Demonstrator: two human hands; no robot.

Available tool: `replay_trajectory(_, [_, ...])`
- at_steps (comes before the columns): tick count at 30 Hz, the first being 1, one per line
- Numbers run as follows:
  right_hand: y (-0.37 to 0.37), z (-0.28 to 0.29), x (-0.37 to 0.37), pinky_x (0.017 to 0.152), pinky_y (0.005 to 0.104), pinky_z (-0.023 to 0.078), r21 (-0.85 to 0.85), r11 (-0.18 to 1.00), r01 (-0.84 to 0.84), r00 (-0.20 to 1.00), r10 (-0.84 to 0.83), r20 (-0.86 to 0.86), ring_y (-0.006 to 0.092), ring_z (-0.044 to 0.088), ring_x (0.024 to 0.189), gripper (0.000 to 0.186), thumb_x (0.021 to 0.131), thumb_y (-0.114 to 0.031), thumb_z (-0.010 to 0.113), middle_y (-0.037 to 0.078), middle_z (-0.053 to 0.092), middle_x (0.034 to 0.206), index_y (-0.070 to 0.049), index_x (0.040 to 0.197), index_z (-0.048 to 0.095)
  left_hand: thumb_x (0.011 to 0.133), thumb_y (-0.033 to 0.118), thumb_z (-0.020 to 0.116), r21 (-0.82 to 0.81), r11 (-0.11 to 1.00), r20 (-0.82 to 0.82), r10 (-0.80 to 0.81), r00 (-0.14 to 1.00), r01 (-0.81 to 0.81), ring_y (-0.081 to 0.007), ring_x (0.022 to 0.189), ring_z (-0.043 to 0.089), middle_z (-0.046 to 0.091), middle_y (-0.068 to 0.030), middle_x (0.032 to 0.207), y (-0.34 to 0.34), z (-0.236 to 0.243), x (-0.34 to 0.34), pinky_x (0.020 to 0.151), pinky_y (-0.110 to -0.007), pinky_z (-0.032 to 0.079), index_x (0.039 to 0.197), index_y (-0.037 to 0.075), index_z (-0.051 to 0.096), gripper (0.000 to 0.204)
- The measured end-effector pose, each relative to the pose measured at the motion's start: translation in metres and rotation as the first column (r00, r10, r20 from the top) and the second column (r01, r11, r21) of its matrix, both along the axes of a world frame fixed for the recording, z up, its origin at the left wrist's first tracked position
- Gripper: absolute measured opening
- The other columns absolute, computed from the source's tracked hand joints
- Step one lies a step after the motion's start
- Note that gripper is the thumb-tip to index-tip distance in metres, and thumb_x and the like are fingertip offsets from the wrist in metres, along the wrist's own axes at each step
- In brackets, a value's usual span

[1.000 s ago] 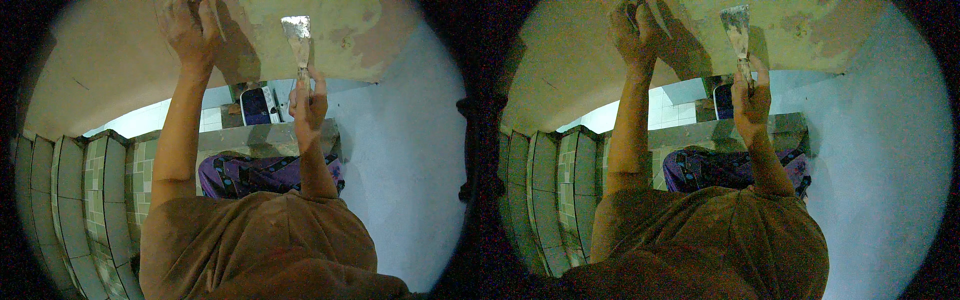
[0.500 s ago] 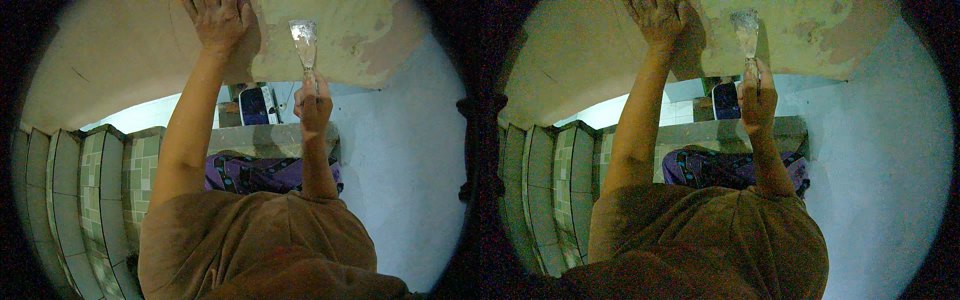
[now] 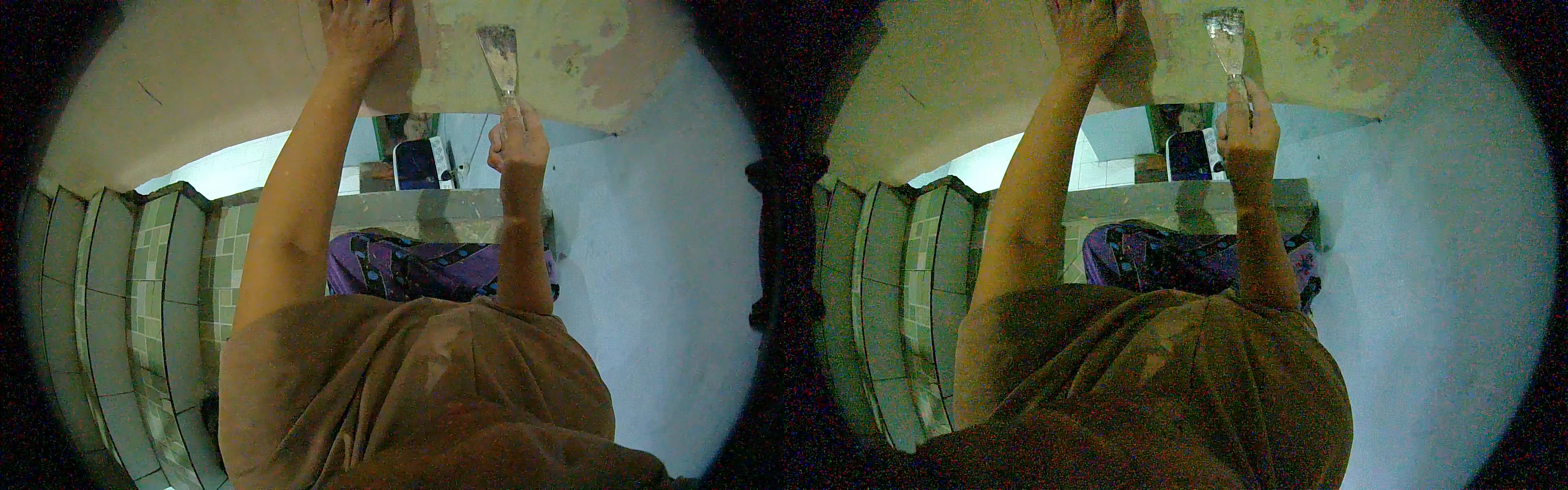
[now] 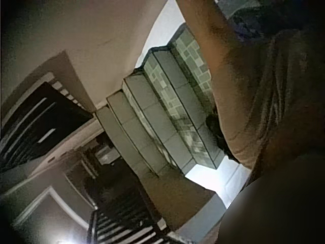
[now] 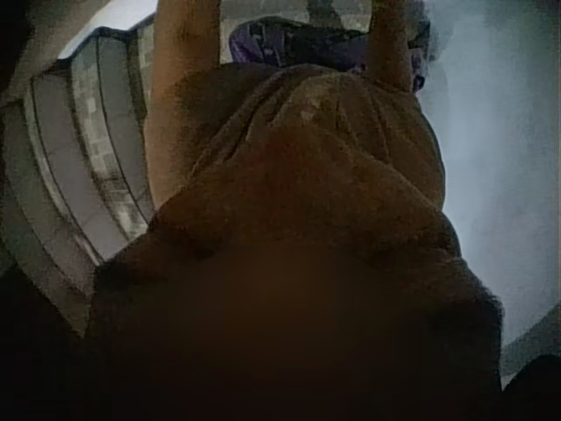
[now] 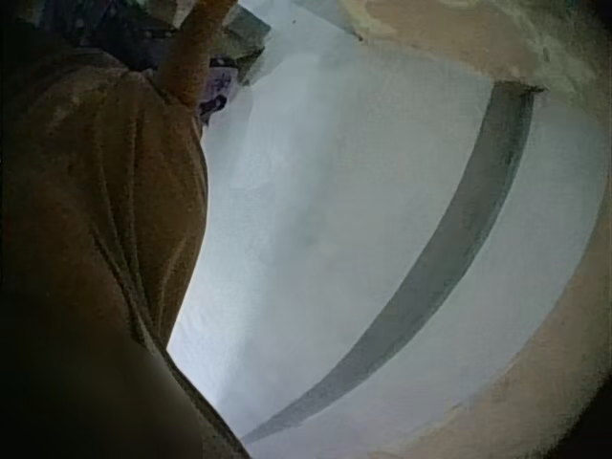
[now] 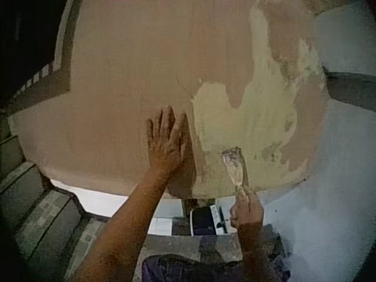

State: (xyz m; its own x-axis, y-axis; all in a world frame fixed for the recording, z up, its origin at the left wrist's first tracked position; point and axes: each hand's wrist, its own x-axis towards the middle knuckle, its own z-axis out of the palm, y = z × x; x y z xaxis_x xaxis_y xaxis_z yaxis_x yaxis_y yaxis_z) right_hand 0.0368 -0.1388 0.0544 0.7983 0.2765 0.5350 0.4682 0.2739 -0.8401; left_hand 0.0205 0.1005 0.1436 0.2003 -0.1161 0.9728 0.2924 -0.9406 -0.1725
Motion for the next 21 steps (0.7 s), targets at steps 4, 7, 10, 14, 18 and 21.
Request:
replay_trajectory(4, [-0.009, 0.008, -0.011, 0.038, 0.0215, 0.027, 0.116, 0.984, -0.133, 0.953, 0.159, -0.260, 0.0047, 0.037, 0.044, 0.036, 0.094, -0.026, 0.056, -0.001, 0.043, 0.056, -0.003, 0.123, 0.052, 0.085, 0.023, 0.055, 0.010, 1.000, -0.008, 0.020, 1.000, -0.020, -0.0400, 0.137, 0.022, 0.026, -0.0191, 0.149, 0.000, -0.003, -0.004, 0.111, -0.057, 0.012, 0.142, 0.015, 0.037, 0.060])
replay_trajectory(7, [-0.019, 0.013, -0.016, 0.037, 0.0221, 0.026, 0.043, 0.997, -0.058, 0.942, 0.069, -0.328, 0.0048, 0.036, 0.044, 0.035, 0.095, -0.024, 0.054, -0.001, 0.043, 0.056, -0.004, 0.123, 0.051, 0.085, 0.022, 0.055, -0.006, 1.000, -0.031, -0.003, 1.000, 0.003, -0.0399, 0.137, 0.024, 0.027, -0.0197, 0.148, -0.006, -0.009, -0.002, 0.111, -0.057, 0.013, 0.142, 0.015, 0.037, 0.060])
replay_trajectory(10, [-0.024, 0.015, -0.017, 0.037, 0.0226, 0.027, 0.049, 0.996, -0.076, 0.942, 0.088, -0.323, 0.0052, 0.036, 0.044, 0.035, 0.095, -0.024, 0.053, -0.001, 0.043, 0.056, -0.004, 0.124, 0.049, 0.085, 0.021, 0.055, -0.033, 0.999, -0.065, -0.003, 0.998, 0.001, -0.0398, 0.136, 0.024, 0.027, -0.0200, 0.148, -0.011, -0.012, -0.004, 0.111, -0.058, 0.013, 0.141, 0.014, 0.037, 0.059])
replay_trajectory(14, [-0.024, 0.009, -0.014, 0.037, 0.0230, 0.028, 0.014, 0.999, -0.043, 0.940, 0.045, -0.339, 0.0056, 0.037, 0.042, 0.036, 0.095, -0.024, 0.053, 0.000, 0.046, 0.056, -0.004, 0.124, 0.049, 0.083, 0.017, 0.057, -0.093, 0.995, -0.102, -0.030, 0.994, 0.020, -0.0396, 0.137, 0.023, 0.025, -0.0205, 0.148, -0.016, -0.013, -0.009, 0.110, -0.059, 0.013, 0.140, 0.014, 0.038, 0.060])
replay_trajectory(18, [-0.019, 0.001, -0.006, 0.032, 0.0233, 0.024, -0.015, 1.000, 0.008, 0.955, -0.012, -0.297, 0.0061, 0.033, 0.035, 0.038, 0.094, -0.024, 0.054, 0.003, 0.049, 0.057, -0.005, 0.126, 0.047, 0.080, 0.014, 0.060, -0.085, 0.995, -0.107, -0.052, 0.993, 0.043, -0.0393, 0.137, 0.022, 0.024, -0.0212, 0.148, -0.019, -0.013, -0.013, 0.110, -0.060, 0.011, 0.141, 0.014, 0.037, 0.065])
replay_trajectory(21, [-0.015, -0.004, 0.000, 0.030, 0.0231, 0.023, -0.021, 1.000, 0.013, 0.955, -0.019, -0.295, 0.0061, 0.031, 0.033, 0.039, 0.094, -0.023, 0.055, 0.004, 0.051, 0.059, -0.005, 0.127, 0.048, 0.078, 0.014, 0.062, -0.096, 0.991, -0.099, -0.100, 0.990, 0.090, -0.0391, 0.138, 0.021, 0.024, -0.0211, 0.148, -0.019, -0.012, -0.012, 0.110, -0.061, 0.010, 0.141, 0.014, 0.036, 0.068])
